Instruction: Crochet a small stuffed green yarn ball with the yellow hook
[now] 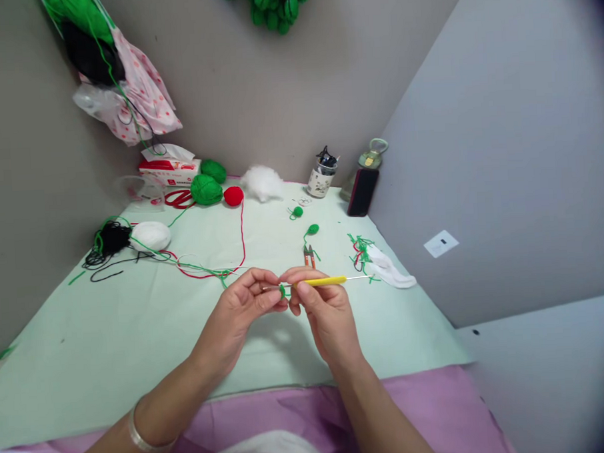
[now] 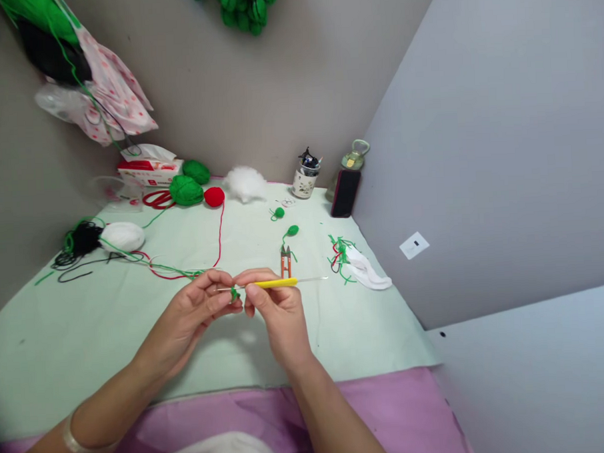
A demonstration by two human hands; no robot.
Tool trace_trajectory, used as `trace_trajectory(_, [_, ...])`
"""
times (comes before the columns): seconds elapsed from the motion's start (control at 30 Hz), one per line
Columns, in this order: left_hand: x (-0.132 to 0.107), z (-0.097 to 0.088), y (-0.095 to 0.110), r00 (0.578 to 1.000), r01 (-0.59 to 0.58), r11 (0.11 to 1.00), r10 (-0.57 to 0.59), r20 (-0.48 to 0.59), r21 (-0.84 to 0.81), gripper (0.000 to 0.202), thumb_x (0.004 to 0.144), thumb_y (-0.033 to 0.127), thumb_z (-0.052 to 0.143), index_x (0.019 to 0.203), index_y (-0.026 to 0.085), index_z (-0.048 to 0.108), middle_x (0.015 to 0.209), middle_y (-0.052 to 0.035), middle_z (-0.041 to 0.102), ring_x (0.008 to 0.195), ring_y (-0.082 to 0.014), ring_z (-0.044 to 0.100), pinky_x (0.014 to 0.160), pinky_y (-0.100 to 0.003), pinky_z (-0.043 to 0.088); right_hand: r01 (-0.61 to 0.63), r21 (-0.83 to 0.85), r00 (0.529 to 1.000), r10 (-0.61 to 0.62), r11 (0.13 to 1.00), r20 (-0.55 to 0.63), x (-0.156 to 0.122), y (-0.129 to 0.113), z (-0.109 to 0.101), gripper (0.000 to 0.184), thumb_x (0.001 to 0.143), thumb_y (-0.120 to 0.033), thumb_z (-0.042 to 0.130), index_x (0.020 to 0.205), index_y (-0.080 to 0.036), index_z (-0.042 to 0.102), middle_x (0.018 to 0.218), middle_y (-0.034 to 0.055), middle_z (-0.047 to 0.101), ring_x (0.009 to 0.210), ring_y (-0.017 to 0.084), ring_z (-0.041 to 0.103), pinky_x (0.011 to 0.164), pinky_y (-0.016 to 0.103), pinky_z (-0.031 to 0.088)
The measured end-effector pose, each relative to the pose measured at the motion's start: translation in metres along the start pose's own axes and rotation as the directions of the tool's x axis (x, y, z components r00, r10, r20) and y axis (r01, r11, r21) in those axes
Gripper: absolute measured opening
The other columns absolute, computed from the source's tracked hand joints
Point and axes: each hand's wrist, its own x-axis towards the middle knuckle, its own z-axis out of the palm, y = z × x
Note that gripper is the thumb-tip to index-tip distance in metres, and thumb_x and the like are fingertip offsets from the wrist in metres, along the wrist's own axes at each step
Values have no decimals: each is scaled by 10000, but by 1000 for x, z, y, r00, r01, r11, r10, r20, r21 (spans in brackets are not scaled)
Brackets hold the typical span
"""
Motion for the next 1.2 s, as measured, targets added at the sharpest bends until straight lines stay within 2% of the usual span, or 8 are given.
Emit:
trace_trajectory(0.27, [-5,-7,-4,999,-1,983,-5,-33,-184,243,881,454,708,950,221,717,843,-5,551,816,-153,538,917,-420,585,-3,28,1000,4,1000,-28,-1,-5,0,139,905,-350,707,896,-228,773,912,40,742,564,90,502,518,250,400])
trace_trajectory(0.43, [0,4,9,998,-41,939,20,-64,-342,383,868,590,659,769,224,710,1004,-69,685,1177,-282,593,1021,-467,526,-21,19,999,20,1000,39,-4,-5,3,202,905,-405,695,895,-214,761,916,64,759,522,93,482,482,256,392])
trace_trajectory(0.57, [5,6,13,968,-236,972,234,-90,-16,671,923,678,497,425,230,534,1021,-77,771,1365,-326,512,1186,-483,354,-15,28,998,13,999,63,-7,-8,3,213,900,-428,696,878,-222,746,931,63,767,475,78,457,467,257,382])
trace_trajectory(0.7, [5,-5,9,895,-411,807,445,21,424,545,921,656,513,642,276,787,1160,-63,768,1433,-332,430,1264,-442,145,30,53,999,-32,998,35,-7,-12,0,189,893,-414,707,856,-231,736,906,48,758,459,72,451,456,254,378])
trace_trajectory(0.8, [2,-11,5,955,-284,868,292,44,407,437,944,595,518,962,295,835,1253,-57,731,1360,-328,506,1216,-428,259,57,73,997,-60,996,39,-6,-12,-1,149,910,-368,695,867,-233,741,893,40,745,477,69,469,473,250,384])
trace_trajectory(0.9, [0,-11,3,992,-127,972,121,44,198,402,943,564,550,1076,282,805,1138,-74,735,1152,-293,629,1058,-397,452,64,82,997,-68,995,49,-5,-11,-2,129,927,-340,678,881,-242,749,898,32,739,492,68,478,487,248,389])
trace_trajectory(1.03, [0,-6,5,995,-44,999,43,94,7,352,889,516,669,1073,243,795,901,-59,676,885,-215,630,812,-319,552,65,56,993,-70,996,91,-6,-9,-6,118,931,-327,679,900,-250,763,923,33,742,504,76,503,495,257,411])
trace_trajectory(1.2, [2,-5,7,979,66,994,-48,200,-87,329,864,468,721,1093,238,780,866,-41,653,703,-154,615,644,-275,541,118,8,978,-117,993,172,-6,-10,-13,137,964,-277,640,958,-274,777,971,35,747,530,73,542,512,255,420])
